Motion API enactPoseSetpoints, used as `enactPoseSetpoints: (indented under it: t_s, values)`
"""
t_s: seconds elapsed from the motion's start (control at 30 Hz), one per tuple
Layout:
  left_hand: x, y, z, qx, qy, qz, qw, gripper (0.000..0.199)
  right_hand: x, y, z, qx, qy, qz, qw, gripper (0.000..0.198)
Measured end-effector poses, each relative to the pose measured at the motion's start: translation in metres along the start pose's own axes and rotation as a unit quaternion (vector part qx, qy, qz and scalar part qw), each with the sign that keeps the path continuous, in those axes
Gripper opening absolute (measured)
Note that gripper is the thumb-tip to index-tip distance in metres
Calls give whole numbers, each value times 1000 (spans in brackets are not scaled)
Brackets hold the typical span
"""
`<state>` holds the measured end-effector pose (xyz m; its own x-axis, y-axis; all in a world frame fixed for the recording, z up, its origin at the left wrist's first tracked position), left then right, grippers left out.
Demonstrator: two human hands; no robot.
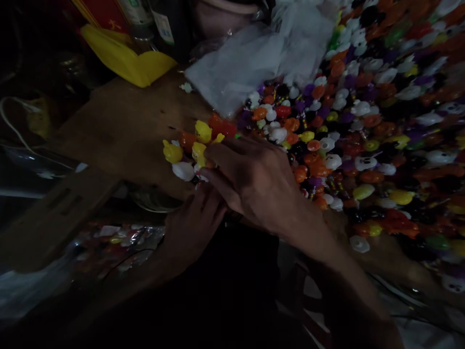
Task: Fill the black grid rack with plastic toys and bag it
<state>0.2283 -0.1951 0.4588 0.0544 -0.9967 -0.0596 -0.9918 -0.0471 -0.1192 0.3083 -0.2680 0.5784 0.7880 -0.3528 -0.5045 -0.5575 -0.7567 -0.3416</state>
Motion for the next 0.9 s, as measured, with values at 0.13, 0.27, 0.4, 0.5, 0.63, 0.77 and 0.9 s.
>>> enactPoseSetpoints:
  t_s: [0.13,0.27,0.4,0.5,0.63,0.77,0.9]
  values:
    - [4,0,-6,48,10,10,999,52,1,-9,-3,15,10,35,999,18]
    - [4,2,-5,76,17,18,997,47,-2,-9,16,-59,-10,-27,998,18]
    - [0,4,-8,117,10,16,993,41,-5,-1,28,-65,28,-72,995,15]
    - [-4,5,-11,143,20,22,989,44,-6,4,25,-10,69,-79,994,15]
    - [-6,5,-13,171,22,35,984,47,-3,7,20,51,59,-62,995,16]
    - [-8,6,-20,223,42,54,972,40,4,6,17,72,39,-38,996,14]
    - [-27,17,-34,311,127,51,941,38,12,7,2,124,-24,-7,992,18]
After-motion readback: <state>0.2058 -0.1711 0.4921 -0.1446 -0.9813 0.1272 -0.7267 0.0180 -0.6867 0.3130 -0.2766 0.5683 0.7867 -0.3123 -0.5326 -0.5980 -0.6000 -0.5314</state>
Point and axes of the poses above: each hand's wrist, its own y-axis away from the middle knuckle, its own z-axis out of the palm, x = y × z, the point moved 7 cm from there along -y, towards the middle knuckle, and after that the axes turned 10 degrees about -y, right-handed, at the moved point
